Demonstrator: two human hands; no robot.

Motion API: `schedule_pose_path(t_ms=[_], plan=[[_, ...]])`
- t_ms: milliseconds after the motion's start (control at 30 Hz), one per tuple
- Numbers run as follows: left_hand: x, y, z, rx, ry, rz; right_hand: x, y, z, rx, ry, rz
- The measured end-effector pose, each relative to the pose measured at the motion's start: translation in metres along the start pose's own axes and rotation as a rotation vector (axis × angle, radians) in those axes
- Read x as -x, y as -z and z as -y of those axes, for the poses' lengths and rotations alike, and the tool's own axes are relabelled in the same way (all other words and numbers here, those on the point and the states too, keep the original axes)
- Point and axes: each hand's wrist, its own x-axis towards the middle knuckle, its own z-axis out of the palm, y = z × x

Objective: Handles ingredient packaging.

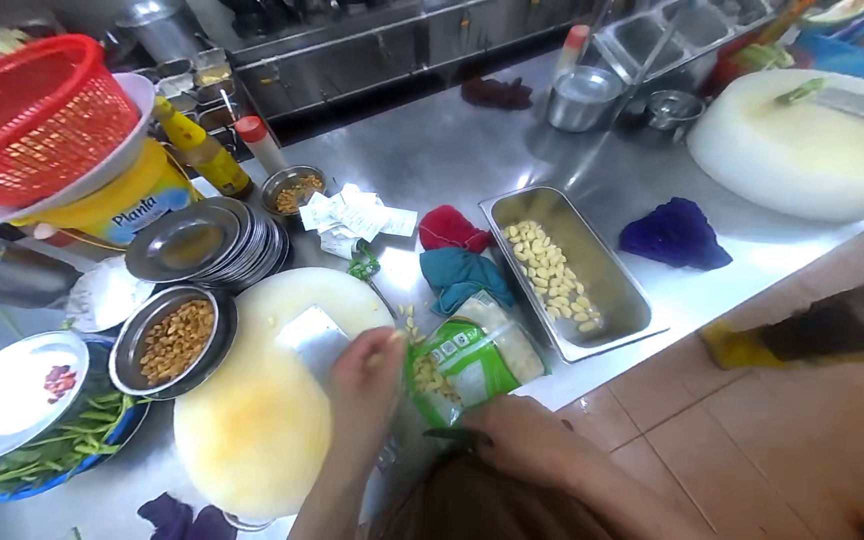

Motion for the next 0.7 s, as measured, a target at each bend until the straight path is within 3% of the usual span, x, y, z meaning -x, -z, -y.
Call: schedule_pose_path(t_ms=[133,200,300,400,533,600,700], plan=[[-0.034,-0.078,-0.049,-0.161,-0.173,0.373,0.005,-0.002,-0.007,-0.041,-0.091,-0.005],[-0.059,-0.12,-0.07,-0.249,-0.157,0.564,0.007,-0.005,-0.012,-0.065,-0.118,-0.018],[-0.084,-0.151,-0.079,-0.179,-0.075,0.56,0.015,-0.007,-0.019,-0.118,-0.17,-0.047],[-0.065,-0.12,-0.074,0.26,0.161,0.444,0.032,-0.015,-0.047,-0.294,-0.207,-0.187],[-0.024,-0.061,-0.051,0.836,0.553,0.317,0.05,-0.031,-0.087,-0.526,-0.233,-0.534],[-0.008,-0.043,-0.038,0.928,0.601,0.249,0.052,-0.025,-0.088,-0.533,-0.206,-0.655],[0.007,-0.034,-0.025,0.856,0.565,0.193,0.049,-0.002,-0.069,-0.513,-0.093,-0.746]])
